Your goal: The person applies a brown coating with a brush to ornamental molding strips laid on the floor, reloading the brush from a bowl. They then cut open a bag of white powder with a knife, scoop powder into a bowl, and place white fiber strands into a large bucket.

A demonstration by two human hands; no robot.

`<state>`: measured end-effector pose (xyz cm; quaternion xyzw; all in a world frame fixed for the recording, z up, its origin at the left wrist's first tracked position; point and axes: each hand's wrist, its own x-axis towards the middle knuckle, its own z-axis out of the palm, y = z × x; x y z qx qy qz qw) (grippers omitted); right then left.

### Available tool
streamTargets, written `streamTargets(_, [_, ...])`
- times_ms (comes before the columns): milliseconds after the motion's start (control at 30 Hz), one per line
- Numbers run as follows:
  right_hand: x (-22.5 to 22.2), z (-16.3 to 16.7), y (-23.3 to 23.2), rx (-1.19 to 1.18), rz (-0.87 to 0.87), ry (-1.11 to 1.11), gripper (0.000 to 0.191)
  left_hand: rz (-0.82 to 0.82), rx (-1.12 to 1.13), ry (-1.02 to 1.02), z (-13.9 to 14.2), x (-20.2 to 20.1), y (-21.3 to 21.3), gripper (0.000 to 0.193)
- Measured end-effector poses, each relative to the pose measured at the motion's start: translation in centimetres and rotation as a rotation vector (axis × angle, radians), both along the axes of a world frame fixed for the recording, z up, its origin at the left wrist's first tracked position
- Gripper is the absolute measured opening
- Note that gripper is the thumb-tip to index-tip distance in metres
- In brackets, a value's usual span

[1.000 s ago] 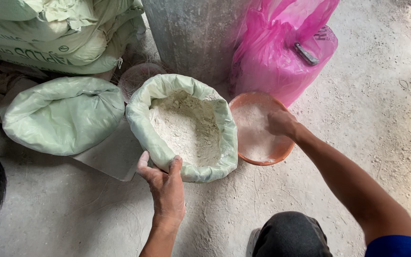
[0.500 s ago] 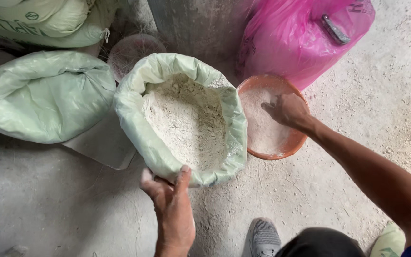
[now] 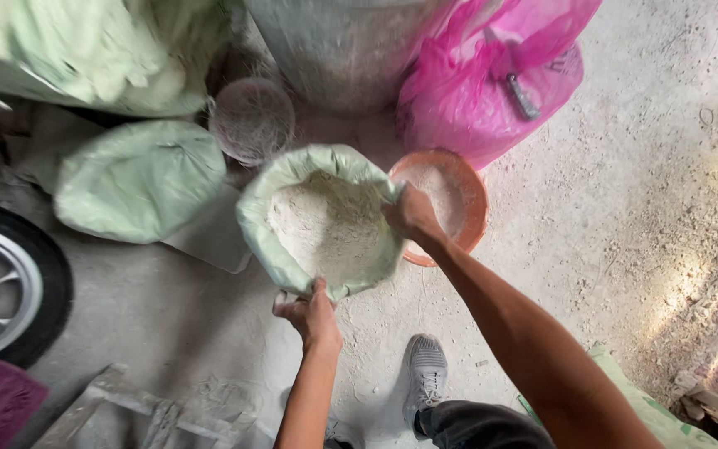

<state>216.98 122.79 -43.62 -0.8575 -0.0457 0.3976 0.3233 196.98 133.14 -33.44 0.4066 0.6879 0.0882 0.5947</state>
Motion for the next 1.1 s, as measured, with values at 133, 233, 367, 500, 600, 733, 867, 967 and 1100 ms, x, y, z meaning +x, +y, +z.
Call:
streamTargets(133, [-1.4,4.2,-2.8,0.059,0.088,-0.189,0.041,-0.058,-0.117,0.086,2.0,-2.9,-0.4,0.086])
streamTargets(233, [-1.5,8.6,-5.0,-0.122,0.137,-0.382,0.024,-0.203,-0.174,0.117,2.9,-6.5,-3.5,0.074])
streamTargets(367, [-3.8,14.9,-8.4,0.262,-0.088,-0.742,0.032,-0.250,-0.424,-0.045,4.6,-4.4,-8.6,0.064])
streamTargets(500, [-7.2,18.9,-12.3,0.117,0.099,-0.438,0.065,-0.171,-0.588,-0.409,10.4,8.6,-12.6,0.066])
streamTargets(600, [-6.6,22.5,-15.1,0.509,-0.496,-0.068,0.063,-0.495,-0.485,-0.890,16.0,15.1,-15.4,0.060])
streamTargets(733, [-9.7,32.2,-16.1,0.597,-1.030,0.350,0.063,-0.784,-0.366,-0.491,26.7,12.7,-18.6,0.053])
streamTargets(867, [-11.2,39.0,-19.5,0.590,-0.567,-0.651,0.055,-0.684,-0.698,-0.631,35.0,12.7,-22.3,0.067])
streamTargets(967, [-8.5,38.3,-26.7,0.352,-0.602,-0.534,0.054,-0.583,-0.958,-0.791,40.5,13.5,-24.5,0.080])
streamTargets(1100, [-11.6,38.9,-45.6,-0.210,0.132,-0.617,0.056,-0.826,-0.728,-0.845,46.7,16.8,-22.5,0.080])
